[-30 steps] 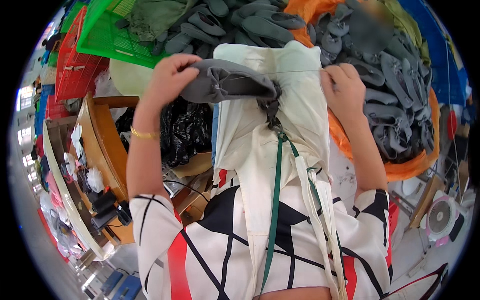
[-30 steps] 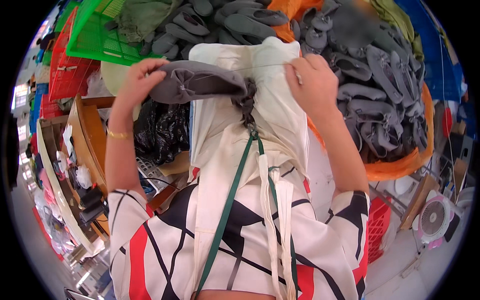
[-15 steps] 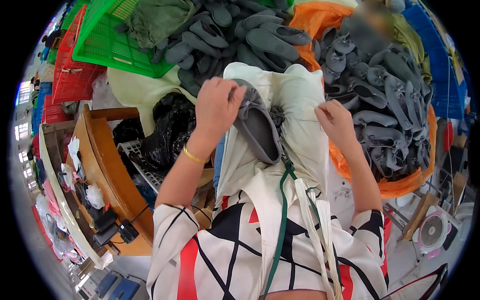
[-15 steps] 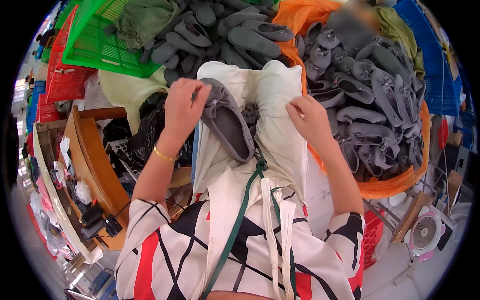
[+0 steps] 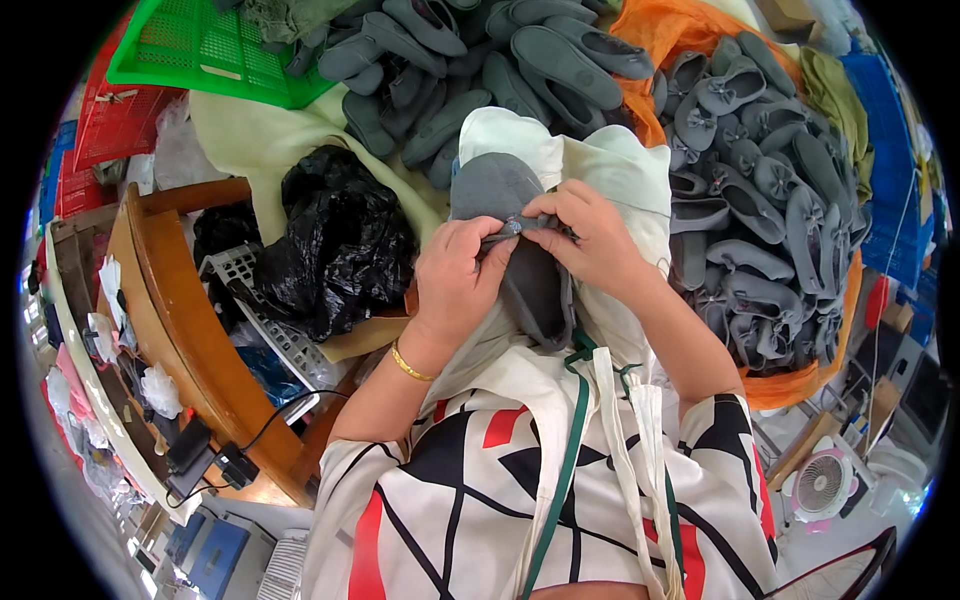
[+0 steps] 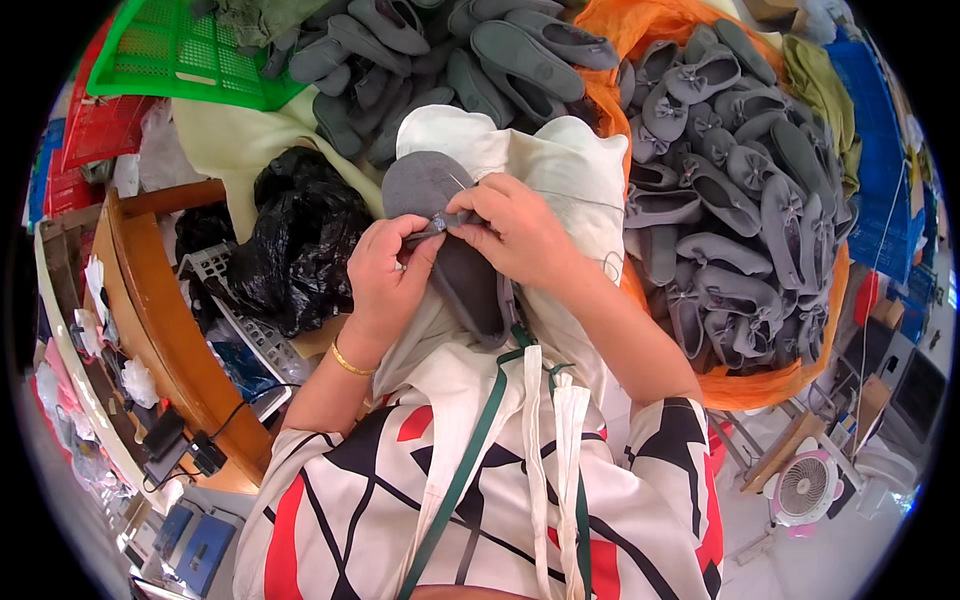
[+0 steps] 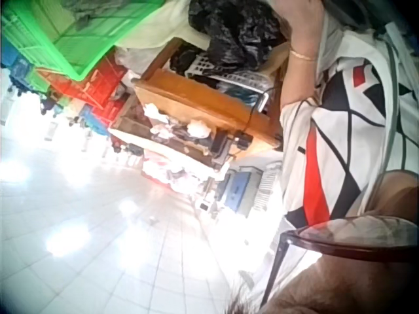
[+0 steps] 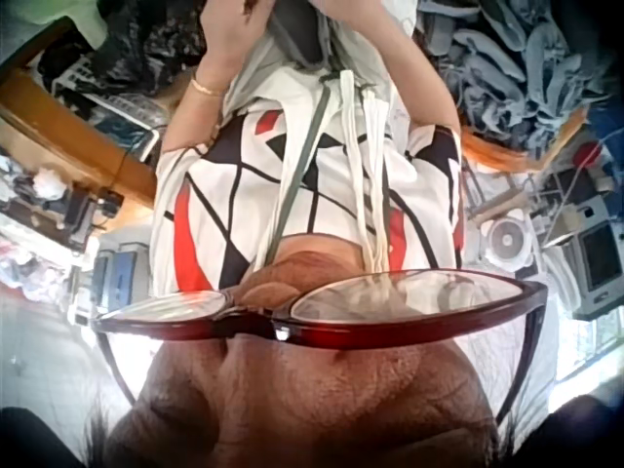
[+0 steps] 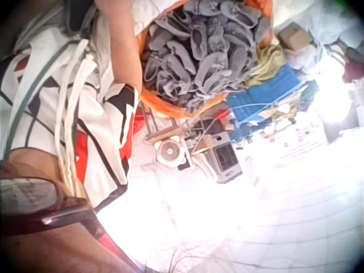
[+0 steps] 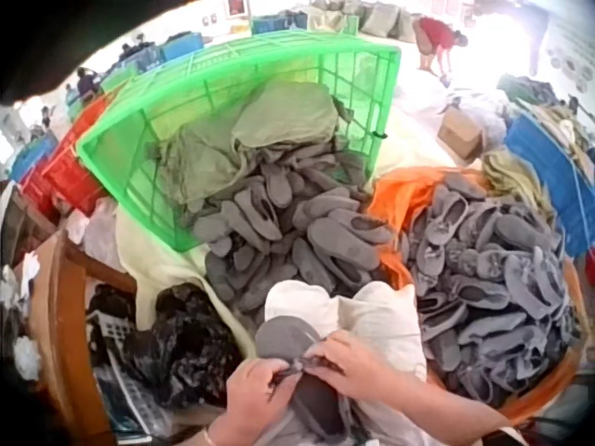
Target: The person sews a grey slipper by hand using a needle and thread, working on a cushion placed on their lap. They repeatedly stitch the upper part of the slipper, pull the thread, and adjust the slipper's position. The person handles multiple slippers from nearby baskets, placing finished ones aside.
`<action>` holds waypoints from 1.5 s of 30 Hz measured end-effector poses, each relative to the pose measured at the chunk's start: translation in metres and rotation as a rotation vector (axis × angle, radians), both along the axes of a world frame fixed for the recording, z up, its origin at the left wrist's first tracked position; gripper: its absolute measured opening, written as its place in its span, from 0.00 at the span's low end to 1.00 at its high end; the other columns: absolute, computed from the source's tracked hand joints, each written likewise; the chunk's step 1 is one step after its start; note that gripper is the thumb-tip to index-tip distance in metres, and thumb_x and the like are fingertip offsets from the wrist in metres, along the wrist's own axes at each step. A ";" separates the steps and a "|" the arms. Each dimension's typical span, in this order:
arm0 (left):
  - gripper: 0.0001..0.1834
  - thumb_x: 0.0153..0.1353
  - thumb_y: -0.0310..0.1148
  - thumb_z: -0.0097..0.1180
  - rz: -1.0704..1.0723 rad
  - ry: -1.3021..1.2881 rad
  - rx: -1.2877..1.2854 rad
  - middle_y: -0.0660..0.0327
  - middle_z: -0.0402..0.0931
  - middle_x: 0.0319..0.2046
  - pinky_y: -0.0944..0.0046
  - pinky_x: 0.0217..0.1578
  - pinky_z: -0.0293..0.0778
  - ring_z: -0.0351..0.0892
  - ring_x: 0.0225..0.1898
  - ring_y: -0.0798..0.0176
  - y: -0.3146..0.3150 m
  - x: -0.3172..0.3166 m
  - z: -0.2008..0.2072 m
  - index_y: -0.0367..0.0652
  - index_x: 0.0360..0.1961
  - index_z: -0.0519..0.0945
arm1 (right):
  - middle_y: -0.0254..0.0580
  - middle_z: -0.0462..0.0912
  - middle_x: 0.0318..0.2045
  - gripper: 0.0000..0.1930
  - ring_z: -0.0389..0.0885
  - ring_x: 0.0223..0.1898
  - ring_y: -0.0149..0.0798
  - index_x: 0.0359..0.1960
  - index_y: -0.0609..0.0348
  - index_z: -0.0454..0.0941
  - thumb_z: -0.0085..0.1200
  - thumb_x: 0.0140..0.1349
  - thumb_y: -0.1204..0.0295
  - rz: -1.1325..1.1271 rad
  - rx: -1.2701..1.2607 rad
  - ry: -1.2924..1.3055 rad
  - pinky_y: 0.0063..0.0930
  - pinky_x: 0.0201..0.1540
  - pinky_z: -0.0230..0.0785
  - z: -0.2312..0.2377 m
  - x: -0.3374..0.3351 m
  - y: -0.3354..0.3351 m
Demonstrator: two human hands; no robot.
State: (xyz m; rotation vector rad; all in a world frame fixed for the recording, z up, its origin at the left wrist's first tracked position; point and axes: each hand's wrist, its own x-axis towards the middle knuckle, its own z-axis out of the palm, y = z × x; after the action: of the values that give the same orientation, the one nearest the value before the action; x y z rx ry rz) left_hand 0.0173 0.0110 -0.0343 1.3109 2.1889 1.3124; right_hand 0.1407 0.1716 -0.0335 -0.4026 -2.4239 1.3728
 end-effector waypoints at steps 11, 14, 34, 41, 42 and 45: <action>0.08 0.58 0.28 0.63 -0.099 -0.301 -0.113 0.59 0.79 0.30 0.67 0.28 0.70 0.75 0.27 0.63 0.004 -0.012 0.006 0.38 0.38 0.81 | 0.41 0.75 0.28 0.12 0.75 0.29 0.41 0.40 0.59 0.81 0.64 0.54 0.75 -0.024 -0.066 -0.077 0.32 0.32 0.69 -0.005 0.003 -0.001; 0.07 0.59 0.26 0.63 -0.096 -0.459 -0.167 0.64 0.77 0.29 0.73 0.28 0.69 0.72 0.27 0.74 0.004 -0.017 0.007 0.36 0.37 0.81 | 0.42 0.76 0.29 0.12 0.75 0.28 0.42 0.40 0.61 0.80 0.65 0.55 0.72 -0.064 -0.188 -0.168 0.32 0.31 0.69 -0.003 0.000 -0.004; 0.10 0.67 0.35 0.60 0.068 -1.012 -0.233 0.69 0.75 0.20 0.75 0.17 0.66 0.71 0.17 0.77 0.041 -0.027 0.004 0.40 0.33 0.76 | 0.37 0.78 0.27 0.10 0.78 0.31 0.33 0.34 0.62 0.78 0.53 0.71 0.69 -0.562 -0.559 0.428 0.30 0.40 0.73 0.021 -0.005 -0.003; 0.10 0.66 0.33 0.61 0.056 -0.713 -0.120 0.70 0.73 0.21 0.74 0.20 0.64 0.66 0.19 0.79 0.034 -0.025 -0.022 0.40 0.30 0.77 | 0.27 0.57 0.16 0.20 0.56 0.20 0.30 0.21 0.51 0.61 0.39 0.76 0.61 -0.432 -1.538 0.539 0.28 0.33 0.58 0.019 0.018 -0.028; 0.10 0.66 0.33 0.61 0.073 -0.782 -0.136 0.70 0.74 0.21 0.74 0.21 0.64 0.66 0.20 0.79 0.031 -0.027 -0.019 0.40 0.29 0.77 | 0.27 0.55 0.16 0.21 0.53 0.20 0.29 0.20 0.50 0.59 0.39 0.76 0.61 -0.415 -1.546 0.517 0.27 0.32 0.55 0.027 0.033 -0.031; 0.10 0.66 0.33 0.61 0.045 -0.871 -0.174 0.71 0.74 0.23 0.75 0.23 0.65 0.67 0.23 0.79 0.032 -0.025 -0.019 0.40 0.30 0.77 | 0.26 0.52 0.14 0.23 0.49 0.19 0.28 0.17 0.49 0.58 0.40 0.75 0.62 -0.501 -1.631 0.547 0.25 0.29 0.49 0.022 0.058 -0.040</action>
State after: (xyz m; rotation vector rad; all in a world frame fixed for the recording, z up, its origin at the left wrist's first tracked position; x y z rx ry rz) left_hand -0.0074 0.0430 -0.0534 0.4659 1.6501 1.3215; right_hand 0.1983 0.1313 -0.0112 -0.7254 -0.3158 2.3854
